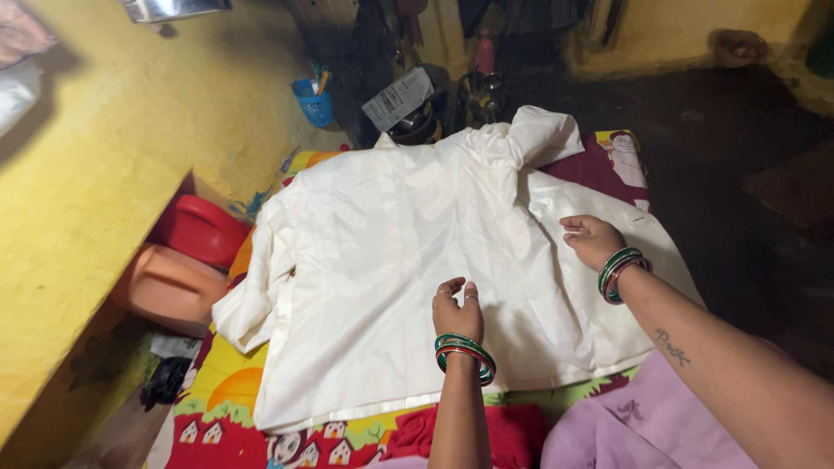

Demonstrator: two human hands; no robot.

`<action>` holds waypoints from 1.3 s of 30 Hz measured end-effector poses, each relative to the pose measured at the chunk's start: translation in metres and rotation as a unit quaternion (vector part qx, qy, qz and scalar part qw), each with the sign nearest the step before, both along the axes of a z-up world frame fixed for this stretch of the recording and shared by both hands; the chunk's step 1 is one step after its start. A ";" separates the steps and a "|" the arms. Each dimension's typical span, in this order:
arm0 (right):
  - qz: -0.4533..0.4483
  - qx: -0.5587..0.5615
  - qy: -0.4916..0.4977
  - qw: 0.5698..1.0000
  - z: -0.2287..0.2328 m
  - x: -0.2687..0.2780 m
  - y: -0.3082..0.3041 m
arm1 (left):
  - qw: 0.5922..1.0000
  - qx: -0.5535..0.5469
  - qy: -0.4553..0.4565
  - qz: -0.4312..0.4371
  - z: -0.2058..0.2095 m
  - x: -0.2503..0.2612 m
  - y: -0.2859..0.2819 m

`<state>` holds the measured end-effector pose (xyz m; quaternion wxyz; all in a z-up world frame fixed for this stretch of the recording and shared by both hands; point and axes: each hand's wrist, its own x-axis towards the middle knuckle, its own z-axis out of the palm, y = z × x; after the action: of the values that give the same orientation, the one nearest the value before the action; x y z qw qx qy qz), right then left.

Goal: The person wipes a white garment with a red cloth on a colorful bedsheet, repeatedly rubbing and smoothing the fabric. The person folds and unfolds the garment while continuing to wipe different sections.

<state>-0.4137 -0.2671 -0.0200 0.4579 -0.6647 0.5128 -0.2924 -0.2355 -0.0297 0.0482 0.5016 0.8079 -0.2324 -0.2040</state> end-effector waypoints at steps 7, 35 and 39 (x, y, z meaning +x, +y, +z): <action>0.005 -0.050 0.295 0.954 -0.009 -0.018 -0.056 | 0.999 -0.016 0.045 -0.020 -0.003 -0.007 -0.030; 0.290 0.033 -0.032 0.956 0.006 0.075 0.029 | 0.994 -0.032 0.100 0.015 0.000 0.037 -0.001; 0.627 -0.038 0.041 0.777 0.023 0.068 0.075 | 0.995 -0.042 -0.085 0.032 -0.008 0.029 -0.024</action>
<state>-0.3455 -0.1923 0.0026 0.4927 -0.8675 -0.0103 0.0673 -0.2069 -0.0536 0.0406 0.5194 0.8077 -0.2568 -0.1089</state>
